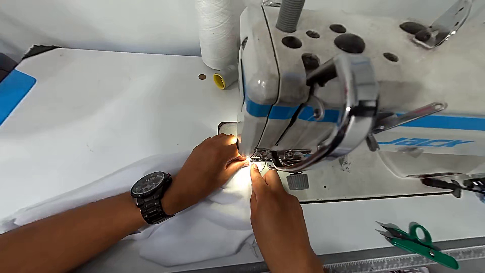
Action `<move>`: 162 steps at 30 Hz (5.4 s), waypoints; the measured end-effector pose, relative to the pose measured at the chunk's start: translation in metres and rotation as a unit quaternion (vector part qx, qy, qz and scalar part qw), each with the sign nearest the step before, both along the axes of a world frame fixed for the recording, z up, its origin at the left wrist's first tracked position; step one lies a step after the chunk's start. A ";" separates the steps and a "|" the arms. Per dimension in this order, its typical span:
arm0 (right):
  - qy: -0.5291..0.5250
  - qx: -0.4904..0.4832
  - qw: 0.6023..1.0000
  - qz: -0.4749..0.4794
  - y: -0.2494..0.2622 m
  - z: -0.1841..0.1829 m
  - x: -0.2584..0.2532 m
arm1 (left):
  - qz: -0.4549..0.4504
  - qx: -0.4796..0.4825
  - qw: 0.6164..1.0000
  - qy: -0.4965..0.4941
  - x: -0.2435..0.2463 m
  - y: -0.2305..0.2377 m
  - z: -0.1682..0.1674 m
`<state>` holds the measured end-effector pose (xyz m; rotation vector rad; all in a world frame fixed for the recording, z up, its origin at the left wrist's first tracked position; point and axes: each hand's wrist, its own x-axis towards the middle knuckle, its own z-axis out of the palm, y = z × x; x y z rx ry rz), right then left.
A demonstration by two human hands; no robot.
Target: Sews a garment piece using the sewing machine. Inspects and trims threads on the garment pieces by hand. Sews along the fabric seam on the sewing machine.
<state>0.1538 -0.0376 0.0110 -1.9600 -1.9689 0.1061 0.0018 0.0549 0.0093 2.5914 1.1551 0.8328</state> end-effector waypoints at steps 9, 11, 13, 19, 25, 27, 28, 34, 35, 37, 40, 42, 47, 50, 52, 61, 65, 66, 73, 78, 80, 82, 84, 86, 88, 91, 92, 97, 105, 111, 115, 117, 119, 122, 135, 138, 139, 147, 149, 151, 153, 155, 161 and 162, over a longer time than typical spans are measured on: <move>-0.006 0.002 1.000 -0.008 0.000 0.000 -0.003 | 0.002 0.067 0.996 0.060 0.002 -0.005 0.000; -0.003 -0.003 1.000 -0.006 0.000 0.000 -0.002 | -0.008 0.104 0.988 0.114 0.000 -0.014 0.000; -0.006 -0.001 1.000 -0.005 0.000 0.001 -0.002 | -0.027 0.132 0.977 0.168 -0.005 -0.024 0.000; -0.025 -0.016 0.999 -0.014 0.002 0.002 -0.005 | -0.035 0.149 0.966 0.210 -0.006 -0.027 -0.001; -0.013 0.010 1.000 -0.020 0.002 -0.001 -0.005 | -0.025 0.148 0.967 0.204 -0.006 -0.026 -0.003; -0.013 0.016 0.999 -0.025 0.003 -0.001 -0.006 | -0.031 0.148 0.969 0.197 -0.007 -0.023 -0.004; -0.016 0.017 0.999 -0.027 0.003 -0.001 -0.006 | -0.037 0.152 0.969 0.191 -0.007 -0.020 -0.004; 0.078 0.097 0.992 0.005 -0.014 -0.008 0.021 | -0.077 0.125 0.981 0.125 -0.020 -0.003 -0.008; 0.090 0.127 0.988 -0.006 -0.028 -0.007 0.044 | -0.079 0.126 0.981 0.121 -0.019 -0.002 -0.009; 0.057 0.159 0.983 -0.069 -0.067 -0.006 0.105 | -0.078 0.133 0.982 0.112 -0.017 -0.004 -0.009; -0.039 0.122 0.982 -0.137 -0.107 -0.016 0.199 | -0.078 0.173 0.978 0.089 -0.017 -0.003 -0.006; -0.061 0.107 0.987 -0.098 -0.104 -0.027 0.237 | -0.080 0.187 0.976 0.078 -0.018 -0.006 -0.002; 0.001 0.150 0.988 -0.034 -0.077 -0.020 0.232 | -0.042 0.022 0.991 0.126 0.003 -0.077 0.026; 0.091 0.119 0.985 0.084 -0.077 -0.012 0.172 | 0.011 -0.017 0.994 0.110 0.008 -0.113 0.008; 0.108 0.090 0.970 0.198 -0.072 -0.016 0.129 | 0.045 -0.018 0.997 0.060 0.004 -0.120 0.002; 0.017 0.120 0.964 0.235 -0.072 -0.035 0.056 | 0.072 -0.028 0.995 -0.059 -0.007 -0.097 0.015; 0.011 0.159 0.953 0.256 -0.083 -0.045 0.046 | 0.087 0.002 0.996 -0.026 0.009 -0.100 0.009; 0.015 0.161 0.951 0.262 -0.083 -0.046 0.045 | 0.088 0.026 0.996 -0.010 0.013 -0.101 0.004; -0.015 0.129 0.958 0.254 -0.080 -0.034 0.043 | 0.068 0.105 0.989 0.076 0.006 -0.096 0.001; -0.058 0.099 0.958 0.263 -0.094 -0.036 0.045 | -0.087 0.135 0.980 0.115 -0.011 -0.094 0.008; -0.052 0.105 0.956 0.268 -0.096 -0.042 0.047 | -0.108 0.132 0.976 0.136 -0.014 -0.096 0.008; -0.046 0.105 0.956 0.270 -0.096 -0.043 0.048 | -0.088 0.124 0.976 0.154 -0.013 -0.099 0.009; -0.045 0.102 0.956 0.270 -0.095 -0.039 0.048 | -0.062 0.131 0.978 0.150 -0.008 -0.099 0.008; -0.046 0.096 0.957 0.269 -0.095 -0.036 0.046 | -0.051 0.146 0.978 0.136 -0.005 -0.098 0.006; -0.052 0.094 0.957 0.268 -0.095 -0.034 0.045 | -0.053 0.156 0.980 0.114 -0.005 -0.096 0.006; -0.056 0.098 0.958 0.265 -0.099 -0.038 0.044 | -0.060 0.159 0.982 0.086 -0.005 -0.095 0.007; -0.055 0.099 0.958 0.262 -0.101 -0.040 0.042 | -0.067 0.157 0.982 0.084 -0.004 -0.096 0.007; -0.048 0.118 0.962 0.242 -0.109 -0.046 0.035 | -0.113 0.123 0.981 0.095 0.001 -0.092 -0.006; -0.039 0.115 0.960 0.254 -0.107 -0.043 0.040 | -0.053 0.007 0.997 0.061 -0.006 -0.092 -0.006; 0.029 0.130 0.952 0.276 -0.094 -0.044 0.052 | 0.061 -0.092 0.989 -0.094 -0.006 -0.093 0.008; 0.015 0.131 0.955 0.265 -0.095 -0.046 0.050 | 0.195 -0.264 0.906 -0.268 0.006 -0.104 0.022; 0.005 0.128 0.957 0.261 -0.096 -0.046 0.048 | 0.206 -0.266 0.901 -0.274 0.012 -0.106 0.018; 0.004 0.128 0.957 0.258 -0.096 -0.046 0.048 | 0.216 -0.226 0.919 -0.241 0.020 -0.109 0.013; 0.006 0.134 0.957 0.259 -0.096 -0.048 0.048 | 0.225 -0.173 0.943 -0.173 0.031 -0.111 0.010; -0.033 0.087 0.960 0.264 -0.095 -0.036 0.044 | 0.189 0.066 0.980 0.014 0.017 -0.112 0.002; -0.031 0.089 0.960 0.264 -0.099 -0.039 0.043 | 0.139 0.115 0.983 0.017 0.013 -0.117 -0.005; -0.026 0.092 0.960 0.264 -0.100 -0.041 0.042 | 0.111 0.136 0.984 0.024 0.011 -0.118 -0.004; -0.063 0.128 0.962 0.235 -0.115 -0.047 0.030 | -0.056 0.131 0.988 0.058 0.008 -0.109 -0.008; -0.061 0.128 0.961 0.236 -0.116 -0.048 0.031 | -0.063 0.117 0.990 0.048 0.008 -0.107 -0.008; -0.055 0.138 0.961 0.235 -0.115 -0.050 0.031 | -0.064 0.116 0.990 0.050 0.009 -0.105 -0.005; -0.053 0.153 0.960 0.230 -0.114 -0.054 0.031 | -0.070 0.125 0.988 0.057 0.011 -0.101 -0.003; -0.041 0.170 0.959 0.222 -0.113 -0.058 0.030 | -0.079 0.121 0.987 0.064 0.011 -0.098 -0.002; -0.020 0.208 0.952 0.222 -0.113 -0.066 0.030 | -0.104 0.074 0.991 0.049 0.006 -0.089 -0.004; -0.023 0.210 0.952 0.223 -0.113 -0.067 0.030 | -0.104 0.070 0.991 0.048 0.006 -0.089 -0.005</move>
